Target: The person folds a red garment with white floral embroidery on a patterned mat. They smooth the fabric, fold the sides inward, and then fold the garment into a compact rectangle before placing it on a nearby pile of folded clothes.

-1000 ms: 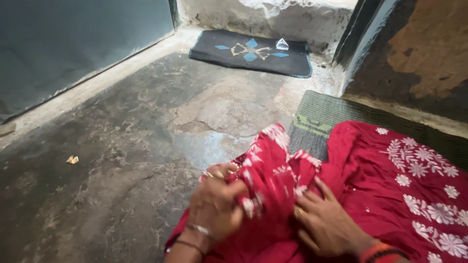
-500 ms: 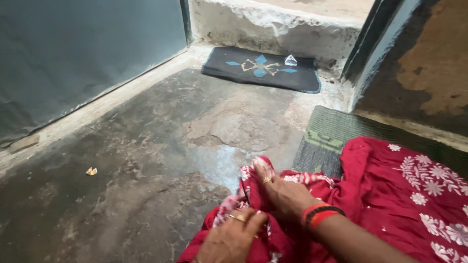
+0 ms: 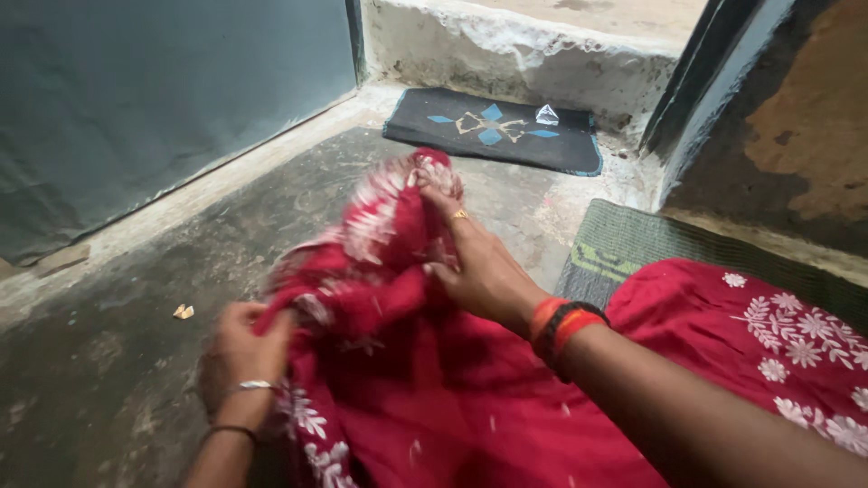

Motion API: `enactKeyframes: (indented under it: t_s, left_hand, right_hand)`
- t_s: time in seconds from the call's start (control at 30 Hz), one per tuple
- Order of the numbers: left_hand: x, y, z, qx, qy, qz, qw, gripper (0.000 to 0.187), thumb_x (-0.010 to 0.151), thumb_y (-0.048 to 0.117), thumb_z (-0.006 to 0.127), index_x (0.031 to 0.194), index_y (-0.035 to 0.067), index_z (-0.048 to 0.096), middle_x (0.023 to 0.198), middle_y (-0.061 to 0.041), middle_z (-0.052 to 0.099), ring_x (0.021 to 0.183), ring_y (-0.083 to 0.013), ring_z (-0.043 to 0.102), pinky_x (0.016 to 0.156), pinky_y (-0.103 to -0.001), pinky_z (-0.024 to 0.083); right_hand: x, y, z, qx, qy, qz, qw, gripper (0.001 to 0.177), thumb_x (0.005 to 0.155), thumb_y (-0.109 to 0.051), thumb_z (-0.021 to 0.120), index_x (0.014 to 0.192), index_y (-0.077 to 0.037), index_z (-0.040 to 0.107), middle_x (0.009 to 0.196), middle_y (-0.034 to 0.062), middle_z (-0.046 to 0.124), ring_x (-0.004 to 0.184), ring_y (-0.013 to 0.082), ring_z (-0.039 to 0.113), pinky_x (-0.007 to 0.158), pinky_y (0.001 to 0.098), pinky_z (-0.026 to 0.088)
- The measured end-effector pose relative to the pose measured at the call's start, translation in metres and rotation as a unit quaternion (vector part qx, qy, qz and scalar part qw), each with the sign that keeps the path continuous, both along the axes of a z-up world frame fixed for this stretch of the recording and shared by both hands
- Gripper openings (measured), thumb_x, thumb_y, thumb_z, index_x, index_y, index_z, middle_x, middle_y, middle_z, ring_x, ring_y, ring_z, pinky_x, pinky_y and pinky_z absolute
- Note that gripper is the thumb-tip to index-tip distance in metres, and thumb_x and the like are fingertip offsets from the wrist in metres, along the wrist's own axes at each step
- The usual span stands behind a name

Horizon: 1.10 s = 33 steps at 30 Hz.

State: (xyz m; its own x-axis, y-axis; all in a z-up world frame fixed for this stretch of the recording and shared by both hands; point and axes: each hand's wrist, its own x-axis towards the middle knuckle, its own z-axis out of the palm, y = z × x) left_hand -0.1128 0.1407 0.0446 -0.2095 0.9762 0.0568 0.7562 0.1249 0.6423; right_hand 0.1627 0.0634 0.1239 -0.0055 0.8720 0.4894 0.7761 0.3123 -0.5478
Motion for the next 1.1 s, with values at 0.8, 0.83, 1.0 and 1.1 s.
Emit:
enactKeyframes:
  t_s: [0.8,0.83,1.0,1.1]
  left_hand:
    - [0.273,-0.231,0.035,0.024,0.313,-0.639,0.702,0.071,0.094,0.057,0.06,0.147,0.012,0.044,0.162,-0.021,0.03,0.158,-0.0379,0.009,0.119,-0.06,0.025]
    - [0.288,-0.247,0.044,0.017,0.326,-0.658,0.679,0.067,0.096,0.058,0.059,0.144,0.011,0.05,0.161,-0.022,0.034,0.159,-0.0382,0.011,0.119,-0.06,0.028]
    - [0.347,-0.334,0.087,0.015,0.371,-0.728,0.576,0.073,0.095,0.064,0.055,0.143,0.009,0.052,0.159,-0.024,0.037,0.156,-0.0413,0.016,0.116,-0.064,0.03]
    - [0.375,-0.39,0.094,0.009,0.379,-0.75,0.542,0.071,0.094,0.062,0.057,0.142,0.009,0.054,0.155,-0.022,0.042,0.153,-0.0415,0.023,0.113,-0.063,0.035]
  right_hand:
    - [0.21,-0.387,-0.059,-0.425,-0.23,-0.274,0.831,0.062,0.089,-0.029,0.07,0.147,-0.017,0.051,0.135,0.0145,0.052,0.124,0.0335,0.056,0.102,0.0438,0.05]
    - [0.215,-0.405,-0.048,-0.426,-0.228,-0.267,0.834,0.058,0.088,-0.027,0.069,0.143,-0.015,0.053,0.134,0.0136,0.054,0.122,0.0329,0.058,0.1,0.0439,0.051]
    - [0.271,-0.493,0.006,-0.473,-0.263,-0.23,0.809,0.052,0.089,-0.025,0.068,0.14,-0.017,0.057,0.125,0.0109,0.061,0.117,0.0305,0.063,0.095,0.043,0.055]
    - [0.307,-0.556,-0.001,-0.541,-0.238,-0.232,0.773,0.048,0.091,-0.029,0.068,0.136,-0.02,0.057,0.123,0.0087,0.067,0.117,0.0285,0.065,0.096,0.044,0.055]
